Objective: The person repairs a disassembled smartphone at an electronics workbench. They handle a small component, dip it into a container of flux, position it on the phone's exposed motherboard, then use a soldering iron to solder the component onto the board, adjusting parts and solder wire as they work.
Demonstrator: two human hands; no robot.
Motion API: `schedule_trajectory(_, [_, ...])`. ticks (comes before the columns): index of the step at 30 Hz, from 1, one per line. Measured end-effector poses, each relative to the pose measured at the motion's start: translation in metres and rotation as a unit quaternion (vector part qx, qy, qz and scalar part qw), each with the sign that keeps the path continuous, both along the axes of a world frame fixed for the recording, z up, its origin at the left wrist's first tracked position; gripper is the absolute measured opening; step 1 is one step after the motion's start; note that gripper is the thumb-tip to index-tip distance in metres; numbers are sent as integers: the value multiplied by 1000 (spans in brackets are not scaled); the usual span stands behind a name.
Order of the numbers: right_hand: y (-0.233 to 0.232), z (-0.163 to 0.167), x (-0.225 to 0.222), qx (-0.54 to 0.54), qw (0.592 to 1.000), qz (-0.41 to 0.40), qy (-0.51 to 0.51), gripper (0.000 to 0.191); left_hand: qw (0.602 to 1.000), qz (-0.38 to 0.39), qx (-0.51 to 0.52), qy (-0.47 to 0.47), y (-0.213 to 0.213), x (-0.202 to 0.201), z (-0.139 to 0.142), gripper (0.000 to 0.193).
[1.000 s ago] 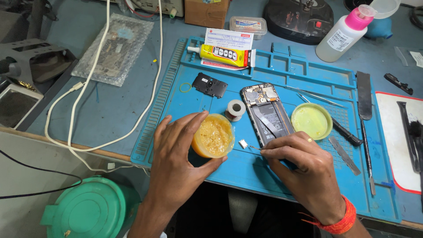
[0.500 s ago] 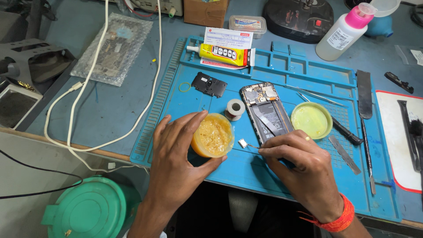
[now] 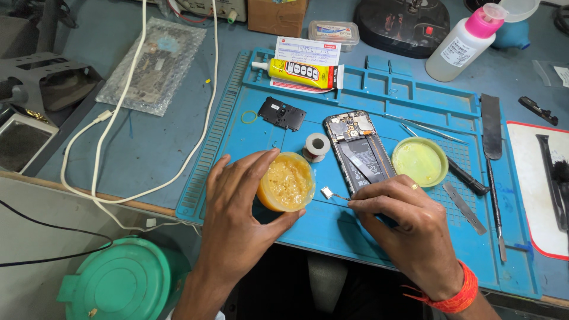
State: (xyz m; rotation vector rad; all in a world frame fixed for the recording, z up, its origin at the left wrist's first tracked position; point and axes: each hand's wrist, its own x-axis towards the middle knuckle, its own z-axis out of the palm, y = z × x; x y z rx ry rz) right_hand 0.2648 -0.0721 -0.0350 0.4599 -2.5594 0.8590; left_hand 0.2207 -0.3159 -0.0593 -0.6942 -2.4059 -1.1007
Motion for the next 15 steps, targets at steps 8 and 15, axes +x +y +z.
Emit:
schedule_trajectory(8, [0, 0, 0, 6, 1000, 3, -7, 20, 1000, 2, 0, -3, 0, 0, -1, 87])
schedule_trajectory(15, [-1, -1, 0, 2, 1000, -2, 0, 20, 1000, 1, -1, -3, -1, 0, -2, 88])
